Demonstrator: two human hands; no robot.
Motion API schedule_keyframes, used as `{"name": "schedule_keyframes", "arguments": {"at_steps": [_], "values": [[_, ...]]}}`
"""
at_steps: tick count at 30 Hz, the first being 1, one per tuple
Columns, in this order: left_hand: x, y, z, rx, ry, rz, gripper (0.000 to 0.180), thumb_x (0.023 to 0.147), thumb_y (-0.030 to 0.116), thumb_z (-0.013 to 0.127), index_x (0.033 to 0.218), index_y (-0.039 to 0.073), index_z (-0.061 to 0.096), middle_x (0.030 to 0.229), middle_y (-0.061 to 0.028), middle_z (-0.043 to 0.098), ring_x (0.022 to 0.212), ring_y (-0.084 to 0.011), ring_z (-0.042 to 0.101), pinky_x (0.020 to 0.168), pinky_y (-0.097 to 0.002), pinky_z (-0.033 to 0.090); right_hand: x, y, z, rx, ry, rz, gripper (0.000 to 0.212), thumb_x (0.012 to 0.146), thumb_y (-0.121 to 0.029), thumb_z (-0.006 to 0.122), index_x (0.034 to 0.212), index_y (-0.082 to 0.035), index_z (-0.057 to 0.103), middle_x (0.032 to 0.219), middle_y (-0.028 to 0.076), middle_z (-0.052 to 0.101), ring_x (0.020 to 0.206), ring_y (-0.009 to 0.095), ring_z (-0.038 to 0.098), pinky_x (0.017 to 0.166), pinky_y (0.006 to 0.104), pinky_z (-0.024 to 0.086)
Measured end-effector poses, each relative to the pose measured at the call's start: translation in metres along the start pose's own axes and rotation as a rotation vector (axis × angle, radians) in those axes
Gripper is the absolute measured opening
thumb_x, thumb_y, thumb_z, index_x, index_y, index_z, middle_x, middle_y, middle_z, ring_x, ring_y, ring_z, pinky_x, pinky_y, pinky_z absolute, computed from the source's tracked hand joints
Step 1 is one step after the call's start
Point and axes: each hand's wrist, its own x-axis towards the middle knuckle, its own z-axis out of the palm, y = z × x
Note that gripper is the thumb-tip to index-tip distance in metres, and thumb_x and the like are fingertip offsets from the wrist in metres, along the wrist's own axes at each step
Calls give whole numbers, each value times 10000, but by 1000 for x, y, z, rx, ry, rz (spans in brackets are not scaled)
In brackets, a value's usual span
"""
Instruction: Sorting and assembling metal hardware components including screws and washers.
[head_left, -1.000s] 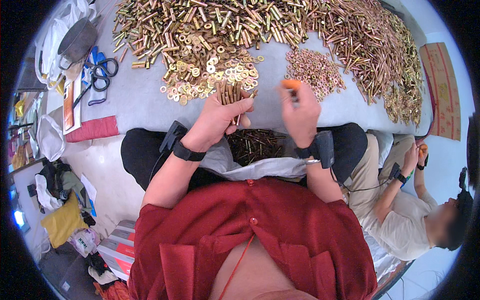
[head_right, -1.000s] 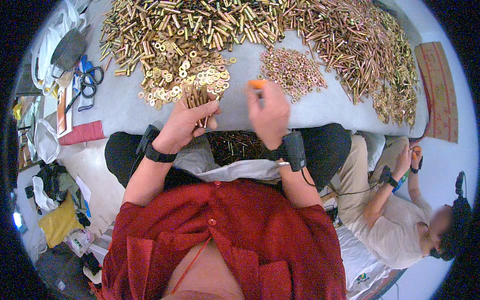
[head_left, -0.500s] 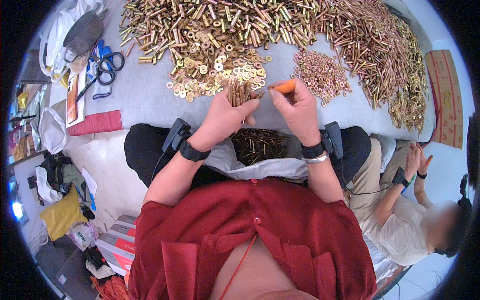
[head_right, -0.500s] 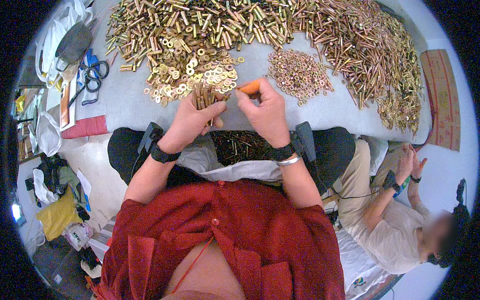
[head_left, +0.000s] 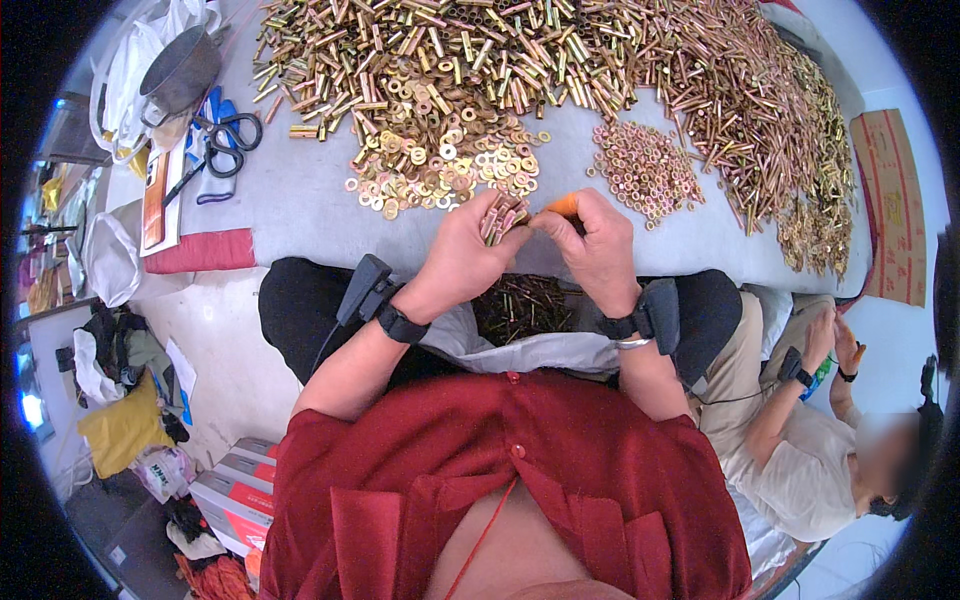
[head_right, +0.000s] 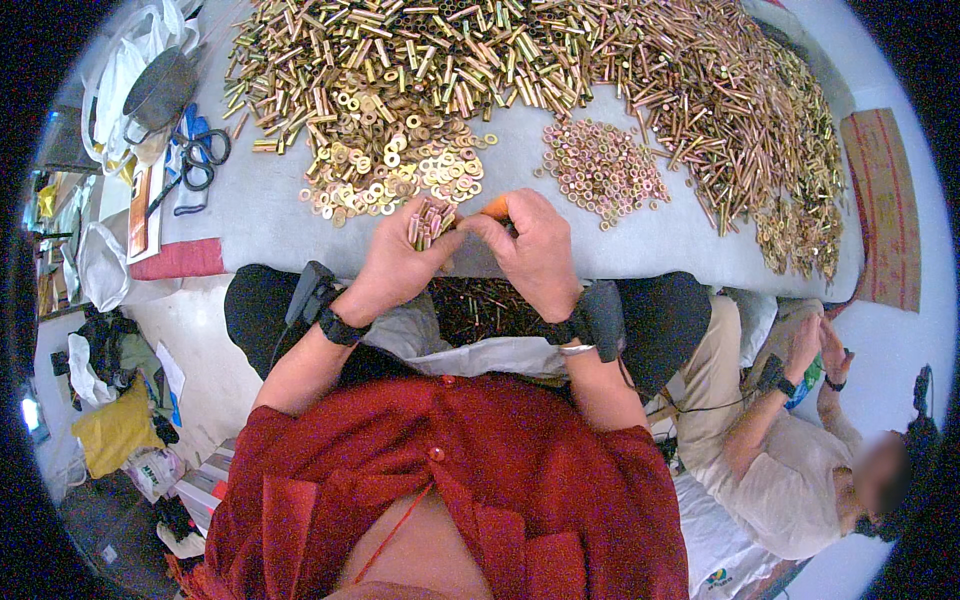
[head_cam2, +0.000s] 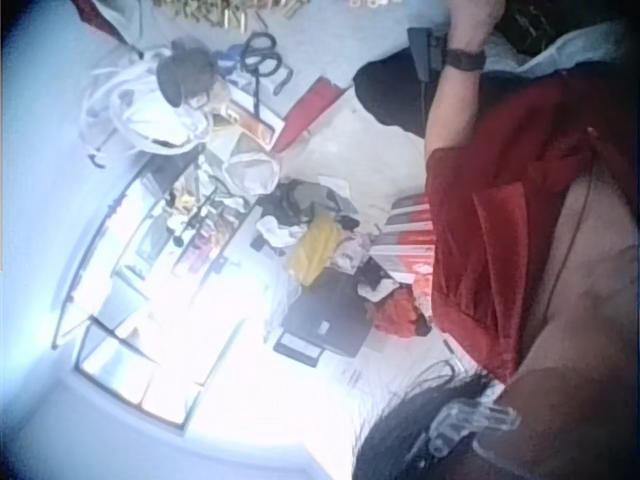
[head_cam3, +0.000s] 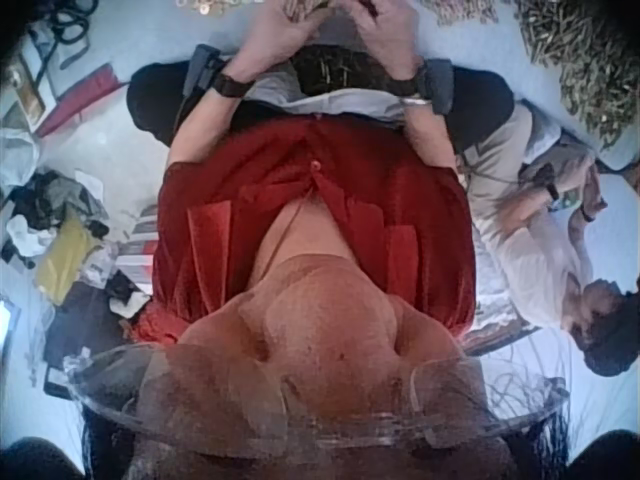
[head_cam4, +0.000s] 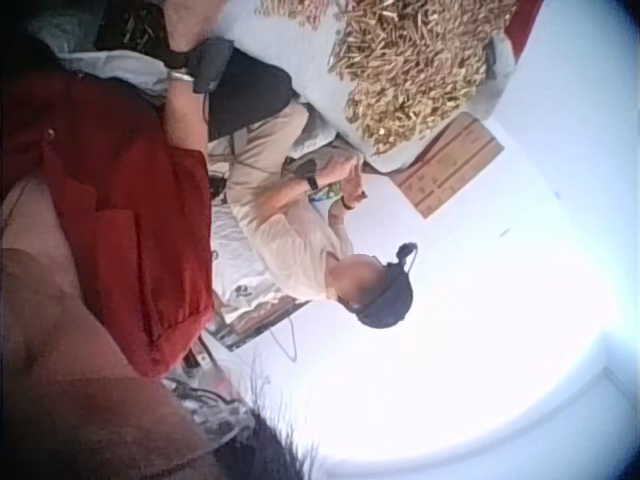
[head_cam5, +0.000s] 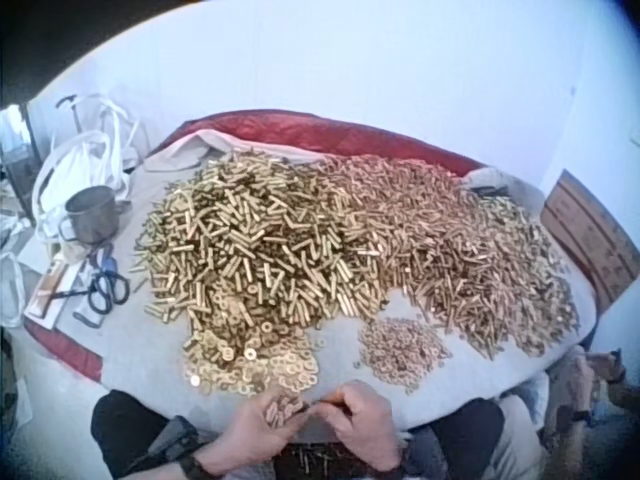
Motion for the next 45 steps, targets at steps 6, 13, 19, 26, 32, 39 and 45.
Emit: {"name": "schedule_keyframes", "arguments": {"at_steps": [6, 13, 19, 26, 32, 39, 45], "values": [[1, 9, -1, -351, -88, -229, 166, 903, 128, 684, 1017, 68, 579, 745, 4, 621, 548, -47, 536, 437, -206, 389, 1, -2, 13, 581, 57, 213, 356, 994, -326, 544, 1032, 7, 664, 973, 132, 684, 896, 219, 642, 784, 348, 505], [5, 16, -11, -557, -70, -301, 187, 923, 181, 670, 1063, 94, 585, 726, -18, 638, 510, -56, 534, 376, -189, 312, -18, 31, 17, 1010, 91, 302, 726, 1034, -550, 234, 1072, 50, 640, 1003, 131, 664, 903, 186, 613, 868, 306, 465], [1, 13, -11, -475, -138, -312, 145, 905, 145, 681, 1017, 67, 631, 727, -5, 634, 549, -62, 559, 416, -212, 371, -7, 22, 17, 864, 141, 437, 761, 1016, -600, 231, 857, 2, 666, 793, 68, 661, 723, 156, 588, 726, 312, 466], [-4, 13, -5, -100, -166, -192, 274, 852, 135, 742, 1076, 27, 629, 766, -18, 649, 665, -80, 628, 513, -216, 465, 59, 31, 18, 109, 312, 69, 185, 870, -99, 655, 1029, -5, 640, 886, 136, 667, 777, 248, 630, 717, 368, 502], [4, 16, -25, -630, -185, -488, 319, 907, 133, 652, 1192, 16, 569, 951, -88, 674, 763, -157, 682, 547, -242, 536, 115, 61, 36, -342, 330, -169, 316, 851, -80, 644, 1163, -46, 609, 1003, 155, 624, 944, 338, 590, 825, 421, 483], [8, 14, -29, -852, -142, -606, 347, 934, 70, 597, 1264, 12, 506, 1102, -160, 649, 944, -268, 689, 770, -374, 614, 83, 56, 33, -224, 262, -90, 310, 823, -18, 600, 1130, -48, 634, 928, 145, 561, 874, 308, 574, 774, 379, 488], [5, 12, -23, -1003, -193, -586, 305, 955, 111, 577, 1249, 58, 517, 1174, -177, 628, 977, -327, 683, 797, -390, 614, 32, 13, 5, 140, 105, -104, 265, 792, 4, 615, 1046, -46, 668, 989, 136, 530, 865, 275, 557, 715, 348, 492]]}}
